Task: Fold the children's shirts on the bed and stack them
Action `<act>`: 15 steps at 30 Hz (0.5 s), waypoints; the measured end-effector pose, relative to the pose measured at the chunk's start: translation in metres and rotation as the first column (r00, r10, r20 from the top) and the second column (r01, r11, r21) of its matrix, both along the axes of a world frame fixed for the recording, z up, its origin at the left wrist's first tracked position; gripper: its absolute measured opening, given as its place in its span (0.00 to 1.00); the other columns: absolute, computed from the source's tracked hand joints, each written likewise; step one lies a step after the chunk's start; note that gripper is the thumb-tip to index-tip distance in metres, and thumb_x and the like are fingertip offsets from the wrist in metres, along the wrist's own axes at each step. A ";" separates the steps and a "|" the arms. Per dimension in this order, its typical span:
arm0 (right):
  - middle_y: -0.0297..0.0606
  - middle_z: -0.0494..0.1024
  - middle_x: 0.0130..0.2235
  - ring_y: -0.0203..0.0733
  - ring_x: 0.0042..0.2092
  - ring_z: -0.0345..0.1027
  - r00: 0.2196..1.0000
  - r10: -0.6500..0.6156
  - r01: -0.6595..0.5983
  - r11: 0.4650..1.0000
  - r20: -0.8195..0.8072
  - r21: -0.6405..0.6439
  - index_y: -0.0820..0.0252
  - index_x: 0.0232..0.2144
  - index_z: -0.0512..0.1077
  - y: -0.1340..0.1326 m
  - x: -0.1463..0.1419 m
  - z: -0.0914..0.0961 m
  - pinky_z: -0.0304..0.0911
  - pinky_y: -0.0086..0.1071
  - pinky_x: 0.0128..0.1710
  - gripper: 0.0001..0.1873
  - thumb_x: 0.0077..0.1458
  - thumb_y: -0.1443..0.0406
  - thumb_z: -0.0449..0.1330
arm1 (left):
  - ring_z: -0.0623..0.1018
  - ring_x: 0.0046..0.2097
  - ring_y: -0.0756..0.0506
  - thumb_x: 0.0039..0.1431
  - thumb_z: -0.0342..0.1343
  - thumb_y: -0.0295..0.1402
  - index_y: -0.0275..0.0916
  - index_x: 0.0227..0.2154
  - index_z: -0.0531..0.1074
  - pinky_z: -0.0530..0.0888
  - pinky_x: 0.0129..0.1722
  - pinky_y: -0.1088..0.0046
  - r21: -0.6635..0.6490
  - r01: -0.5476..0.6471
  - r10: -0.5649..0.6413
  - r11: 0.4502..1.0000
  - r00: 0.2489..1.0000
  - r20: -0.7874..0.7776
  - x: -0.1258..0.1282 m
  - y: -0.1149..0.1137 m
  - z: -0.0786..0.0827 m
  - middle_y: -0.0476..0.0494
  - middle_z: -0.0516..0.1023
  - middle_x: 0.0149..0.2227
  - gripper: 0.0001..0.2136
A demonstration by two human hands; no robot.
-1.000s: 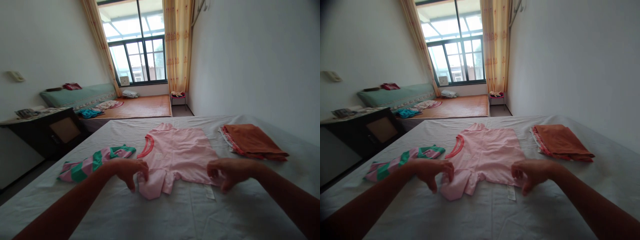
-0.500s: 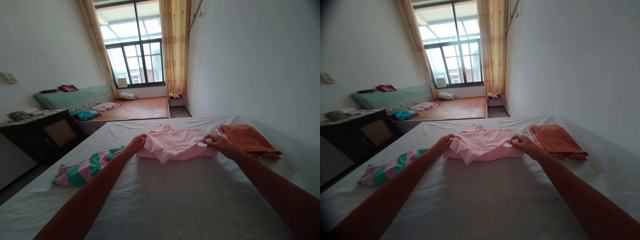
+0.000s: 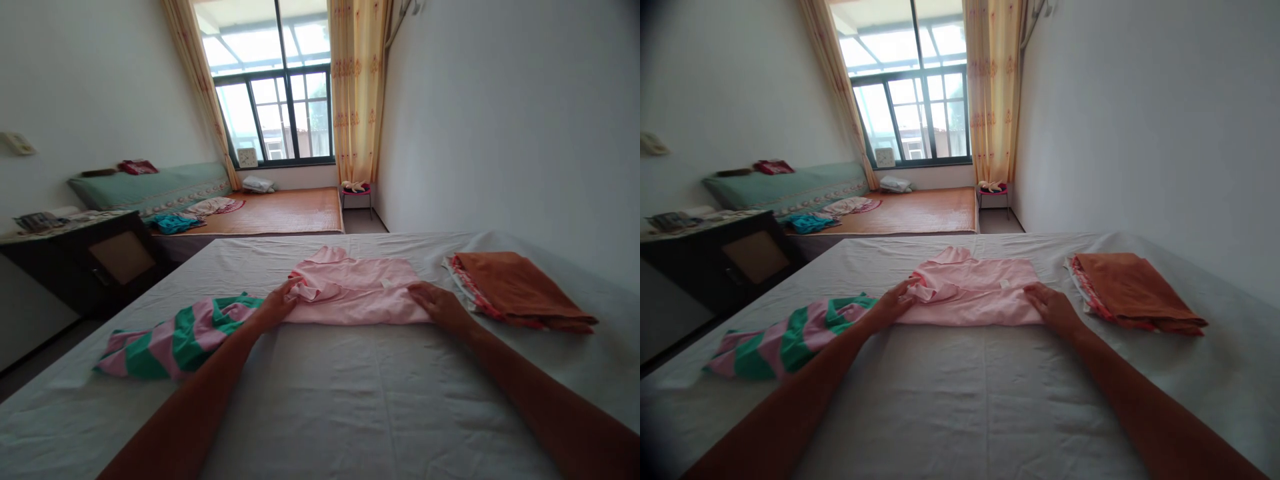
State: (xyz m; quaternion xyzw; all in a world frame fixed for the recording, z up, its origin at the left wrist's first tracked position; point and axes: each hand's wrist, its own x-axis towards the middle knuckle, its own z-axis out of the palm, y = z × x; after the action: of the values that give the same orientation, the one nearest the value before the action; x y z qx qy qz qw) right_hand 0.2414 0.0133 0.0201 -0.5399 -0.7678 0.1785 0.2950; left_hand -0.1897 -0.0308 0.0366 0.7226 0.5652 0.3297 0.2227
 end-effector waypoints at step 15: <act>0.41 0.76 0.40 0.48 0.40 0.71 0.962 0.029 -0.054 0.995 0.270 0.085 0.53 0.34 0.74 0.003 0.014 -0.001 0.63 0.39 0.42 0.11 0.54 0.56 0.55 | 0.71 0.50 0.43 0.54 0.55 0.29 0.45 0.44 0.77 0.66 0.53 0.66 0.214 0.096 -0.012 0.972 0.932 -0.361 -0.001 0.004 -0.001 0.43 0.73 0.47 0.14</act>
State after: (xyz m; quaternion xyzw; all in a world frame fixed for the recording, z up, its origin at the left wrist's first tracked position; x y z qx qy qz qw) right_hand 0.2550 0.0159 0.0196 -0.5290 -0.8192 0.0745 0.2088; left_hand -0.1904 -0.0265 0.0355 0.8066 0.5345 0.2491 0.0410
